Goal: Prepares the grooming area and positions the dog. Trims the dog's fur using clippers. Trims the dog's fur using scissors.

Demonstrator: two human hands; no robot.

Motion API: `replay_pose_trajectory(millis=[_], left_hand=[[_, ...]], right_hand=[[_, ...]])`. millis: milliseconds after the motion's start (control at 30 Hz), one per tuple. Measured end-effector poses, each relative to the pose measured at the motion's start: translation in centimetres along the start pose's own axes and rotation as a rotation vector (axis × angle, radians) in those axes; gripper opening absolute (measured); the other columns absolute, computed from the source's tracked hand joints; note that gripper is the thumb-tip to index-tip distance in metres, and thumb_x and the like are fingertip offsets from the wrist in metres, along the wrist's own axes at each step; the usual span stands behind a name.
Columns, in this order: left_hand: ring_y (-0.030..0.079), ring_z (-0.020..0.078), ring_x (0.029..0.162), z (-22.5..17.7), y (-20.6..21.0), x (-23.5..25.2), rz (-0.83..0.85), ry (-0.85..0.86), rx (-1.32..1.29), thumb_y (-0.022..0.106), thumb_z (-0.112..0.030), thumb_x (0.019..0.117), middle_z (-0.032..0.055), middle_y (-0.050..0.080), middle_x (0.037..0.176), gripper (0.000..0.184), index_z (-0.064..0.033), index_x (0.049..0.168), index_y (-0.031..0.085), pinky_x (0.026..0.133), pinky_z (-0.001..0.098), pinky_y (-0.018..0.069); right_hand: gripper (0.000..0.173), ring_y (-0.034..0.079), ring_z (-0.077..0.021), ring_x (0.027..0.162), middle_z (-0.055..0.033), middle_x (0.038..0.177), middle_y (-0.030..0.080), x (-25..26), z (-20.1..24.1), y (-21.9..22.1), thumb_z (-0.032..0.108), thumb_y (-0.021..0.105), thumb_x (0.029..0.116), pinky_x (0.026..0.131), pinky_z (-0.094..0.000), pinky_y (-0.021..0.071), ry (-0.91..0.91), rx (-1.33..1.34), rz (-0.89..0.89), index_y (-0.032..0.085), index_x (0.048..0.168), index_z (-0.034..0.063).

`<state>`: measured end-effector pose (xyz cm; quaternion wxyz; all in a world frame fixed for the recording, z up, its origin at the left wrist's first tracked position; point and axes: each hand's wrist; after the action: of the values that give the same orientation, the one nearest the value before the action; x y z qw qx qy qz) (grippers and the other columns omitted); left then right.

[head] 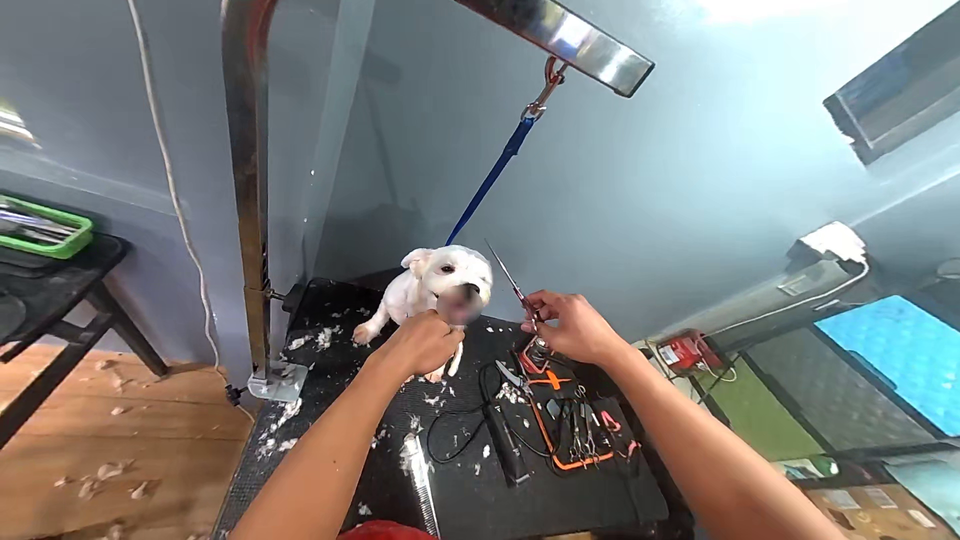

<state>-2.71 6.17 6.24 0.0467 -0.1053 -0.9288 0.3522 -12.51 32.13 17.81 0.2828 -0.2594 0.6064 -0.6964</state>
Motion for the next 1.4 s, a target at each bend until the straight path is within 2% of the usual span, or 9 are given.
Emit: replay_pose_trajectory(millis=[200, 367, 567, 733, 933, 1067, 1233, 1333, 1400], left_hand=[[0.065, 0.0334, 0.101, 0.3, 0.4, -0.2, -0.050, 0.035, 0.018, 0.040, -0.035, 0.1089, 0.0156, 0.068, 0.092, 0.053, -0.0031, 0.078, 0.069, 0.088, 0.0548, 0.0494], [0.064, 0.0321, 0.103, 0.1, 0.1, 0.0, -0.007, 0.000, 0.031, 0.038, -0.039, 0.1084, 0.0142, 0.067, 0.092, 0.055, -0.0048, 0.075, 0.066, 0.090, 0.0545, 0.0491], [0.064, 0.0305, 0.092, 0.0, 0.1, -0.1, -0.013, 0.016, 0.027, 0.039, -0.037, 0.1082, 0.0124, 0.064, 0.083, 0.053, -0.0067, 0.073, 0.063, 0.082, 0.0534, 0.0498], [0.065, 0.0305, 0.090, 0.0, 0.1, -0.2, -0.021, 0.015, 0.016, 0.038, -0.037, 0.1080, 0.0122, 0.064, 0.082, 0.052, -0.0069, 0.073, 0.063, 0.080, 0.0541, 0.0498], [0.066, 0.0326, 0.085, -0.1, 0.2, -0.5, -0.063, 0.015, -0.010, 0.042, -0.036, 0.1079, 0.0143, 0.065, 0.078, 0.053, -0.0047, 0.070, 0.064, 0.076, 0.0562, 0.0512], [0.065, 0.0318, 0.087, 0.1, 0.1, -0.3, -0.030, 0.001, 0.006, 0.039, -0.039, 0.1072, 0.0138, 0.064, 0.081, 0.055, -0.0055, 0.070, 0.062, 0.078, 0.0559, 0.0507], [0.065, 0.0317, 0.091, 0.0, 0.2, -0.3, -0.032, 0.013, 0.015, 0.039, -0.038, 0.1076, 0.0136, 0.065, 0.084, 0.053, -0.0057, 0.073, 0.064, 0.080, 0.0551, 0.0504], [0.065, 0.0320, 0.097, 0.1, 0.3, -0.3, -0.025, 0.014, 0.017, 0.039, -0.038, 0.1079, 0.0145, 0.067, 0.089, 0.053, -0.0049, 0.076, 0.066, 0.085, 0.0551, 0.0506], [0.065, 0.0318, 0.098, 0.2, 0.4, -0.3, -0.029, 0.020, 0.022, 0.039, -0.038, 0.1079, 0.0144, 0.067, 0.090, 0.053, -0.0049, 0.077, 0.066, 0.086, 0.0548, 0.0504]], right_hand=[[0.027, 0.069, -0.0124, 0.074, -0.0010, 0.089, 0.073, 0.3, 0.4, -0.3, 0.018, 0.077, 0.0901, 0.072, -0.0391, 0.0607, -0.006, -0.030, 0.024, 0.071, 0.115, 0.0099], [0.048, 0.067, -0.0092, 0.084, 0.0033, 0.094, 0.069, -0.1, -0.3, -0.6, 0.045, 0.075, 0.0839, 0.078, -0.0367, 0.0590, -0.117, -0.031, 0.019, 0.068, 0.117, 0.0112], [0.028, 0.068, -0.0142, 0.074, -0.0012, 0.088, 0.071, -0.1, -0.4, -0.7, 0.020, 0.078, 0.0888, 0.072, -0.0406, 0.0604, -0.081, -0.096, -0.038, 0.071, 0.113, 0.0088], [0.042, 0.067, -0.0074, 0.075, 0.0048, 0.084, 0.069, -0.1, -0.4, -1.0, 0.042, 0.078, 0.0836, 0.072, -0.0343, 0.0595, -0.094, -0.022, 0.059, 0.069, 0.112, 0.0121], [0.029, 0.070, -0.0120, 0.074, -0.0004, 0.090, 0.073, 0.1, -0.6, -0.6, 0.023, 0.079, 0.0894, 0.071, -0.0375, 0.0621, -0.025, 0.009, 0.030, 0.070, 0.113, 0.0102], [0.037, 0.069, -0.0080, 0.074, 0.0040, 0.085, 0.072, 0.1, -0.8, -0.8, 0.035, 0.081, 0.0830, 0.072, -0.0342, 0.0614, -0.075, 0.035, 0.037, 0.070, 0.111, 0.0123], [0.028, 0.069, -0.0119, 0.072, -0.0006, 0.088, 0.073, 0.4, -0.9, -1.1, 0.021, 0.080, 0.0881, 0.069, -0.0370, 0.0616, -0.045, -0.012, 0.019, 0.071, 0.112, 0.0097], [0.037, 0.069, -0.0092, 0.074, 0.0024, 0.085, 0.071, 0.6, -1.3, -1.4, 0.036, 0.079, 0.0830, 0.071, -0.0356, 0.0615, -0.098, 0.024, 0.051, 0.071, 0.110, 0.0114], [0.038, 0.068, -0.0079, 0.073, 0.0036, 0.084, 0.071, 0.8, -1.5, -1.5, 0.037, 0.079, 0.0823, 0.071, -0.0342, 0.0610, -0.127, 0.012, 0.057, 0.071, 0.110, 0.0124]])
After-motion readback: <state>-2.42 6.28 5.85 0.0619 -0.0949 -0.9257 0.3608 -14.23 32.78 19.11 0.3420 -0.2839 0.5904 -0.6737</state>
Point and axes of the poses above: each hand's wrist, its own x-axis towards the middle knuckle, its own y-axis out of the palm, z = x × y
